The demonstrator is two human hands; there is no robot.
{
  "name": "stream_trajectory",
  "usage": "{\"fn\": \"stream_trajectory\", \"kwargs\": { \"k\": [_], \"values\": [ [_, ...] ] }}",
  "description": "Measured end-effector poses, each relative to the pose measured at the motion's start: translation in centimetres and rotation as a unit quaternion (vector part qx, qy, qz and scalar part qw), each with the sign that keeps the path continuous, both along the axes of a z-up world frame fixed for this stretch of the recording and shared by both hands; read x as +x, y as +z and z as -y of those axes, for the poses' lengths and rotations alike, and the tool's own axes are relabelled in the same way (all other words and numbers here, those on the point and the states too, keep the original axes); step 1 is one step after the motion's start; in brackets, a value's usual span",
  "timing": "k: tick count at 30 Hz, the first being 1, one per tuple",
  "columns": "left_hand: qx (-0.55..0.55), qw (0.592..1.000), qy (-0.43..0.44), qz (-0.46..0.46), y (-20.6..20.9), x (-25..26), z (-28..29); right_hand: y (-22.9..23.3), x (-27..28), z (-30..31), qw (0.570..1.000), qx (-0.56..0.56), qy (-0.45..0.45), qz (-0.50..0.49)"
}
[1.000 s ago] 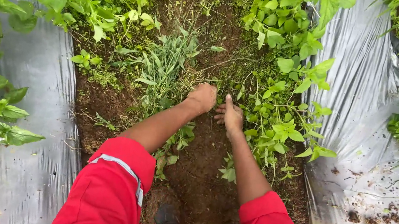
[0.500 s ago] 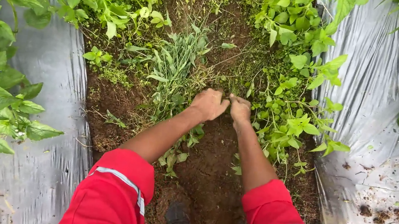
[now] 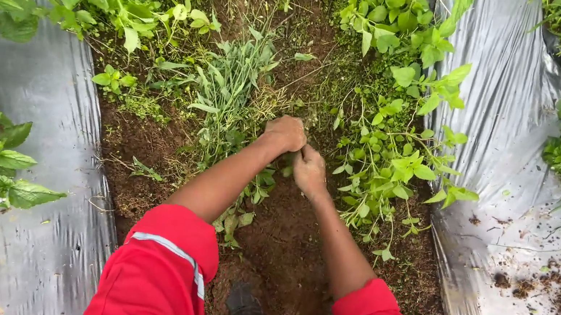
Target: The person squats in a garden row and removes weeds by hand, pulling them from the soil and placing them in a pile. They then use a small hand hoe to loosen the soil around the base of the plants and clear additional weeds.
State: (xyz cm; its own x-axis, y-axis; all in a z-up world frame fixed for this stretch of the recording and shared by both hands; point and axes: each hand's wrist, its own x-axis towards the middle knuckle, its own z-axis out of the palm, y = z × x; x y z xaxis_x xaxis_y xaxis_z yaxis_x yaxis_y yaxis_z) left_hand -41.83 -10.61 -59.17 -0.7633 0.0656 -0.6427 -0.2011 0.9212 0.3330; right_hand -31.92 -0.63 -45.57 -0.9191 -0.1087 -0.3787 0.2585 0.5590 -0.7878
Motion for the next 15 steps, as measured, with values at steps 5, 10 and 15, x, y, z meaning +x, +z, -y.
{"fn": "stream_trajectory", "kwargs": {
  "k": [5, 10, 15],
  "values": [
    [-0.129, 0.983, -0.056, -0.121, 9.9, -0.5, 3.5, -1.9, -2.7, -2.6, 0.997, 0.019, -0.06, -0.036],
    [-0.247, 0.959, -0.05, -0.133, 12.9, -1.9, 8.4, -0.8, -7.0, -3.0, 0.975, 0.155, 0.002, -0.162],
    [-0.404, 0.898, -0.05, -0.166, 24.6, 3.7, 7.4, -0.9, -9.8, -2.3, 0.954, 0.273, 0.102, -0.075]
  ]
}}
